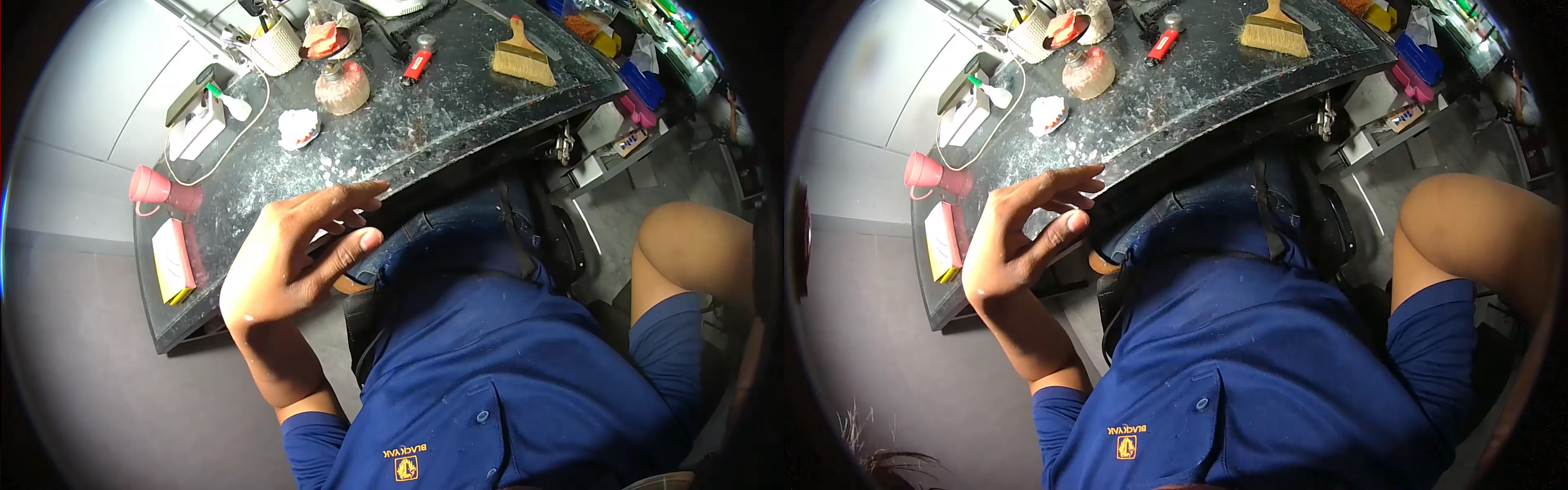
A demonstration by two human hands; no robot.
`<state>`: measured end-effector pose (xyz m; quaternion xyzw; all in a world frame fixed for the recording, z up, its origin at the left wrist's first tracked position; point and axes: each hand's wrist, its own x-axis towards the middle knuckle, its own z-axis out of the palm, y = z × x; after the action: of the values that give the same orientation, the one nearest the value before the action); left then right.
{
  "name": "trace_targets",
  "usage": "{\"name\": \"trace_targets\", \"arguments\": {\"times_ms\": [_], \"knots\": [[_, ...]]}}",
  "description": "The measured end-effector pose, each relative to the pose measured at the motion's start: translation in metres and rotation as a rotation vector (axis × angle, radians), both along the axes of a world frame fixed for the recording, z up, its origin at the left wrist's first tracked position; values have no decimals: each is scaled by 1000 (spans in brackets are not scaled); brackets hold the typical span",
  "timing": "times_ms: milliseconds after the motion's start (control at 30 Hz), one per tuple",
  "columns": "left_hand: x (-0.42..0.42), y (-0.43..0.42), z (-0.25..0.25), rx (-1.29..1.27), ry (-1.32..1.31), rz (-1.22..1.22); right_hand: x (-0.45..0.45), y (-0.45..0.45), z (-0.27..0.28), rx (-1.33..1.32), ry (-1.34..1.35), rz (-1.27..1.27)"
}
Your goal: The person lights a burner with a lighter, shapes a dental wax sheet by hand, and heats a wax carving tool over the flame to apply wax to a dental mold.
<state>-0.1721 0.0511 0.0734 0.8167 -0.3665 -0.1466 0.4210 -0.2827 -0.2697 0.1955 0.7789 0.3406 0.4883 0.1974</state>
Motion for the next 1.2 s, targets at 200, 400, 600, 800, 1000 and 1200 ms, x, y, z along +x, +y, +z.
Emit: {"name": "trace_targets", "arguments": {"times_ms": [200,400,600,800,1000,1200], "knots": [[19,14,1,143,-112,71,-4,-8,5,-87,-49,-41],[22,34,7,62,-59,82,-4,-14,1,-110,-87,-105],[21,28,4,103,-52,42,-14,-23,4,-102,-68,-124],[20,17,4,114,-86,28,-19,-23,20,-60,-69,-49],[23,15,-12,88,-155,-2,-28,-24,46,-81,-101,42],[57,37,-37,-59,-138,133,-24,-45,73,-228,61,205]]}}
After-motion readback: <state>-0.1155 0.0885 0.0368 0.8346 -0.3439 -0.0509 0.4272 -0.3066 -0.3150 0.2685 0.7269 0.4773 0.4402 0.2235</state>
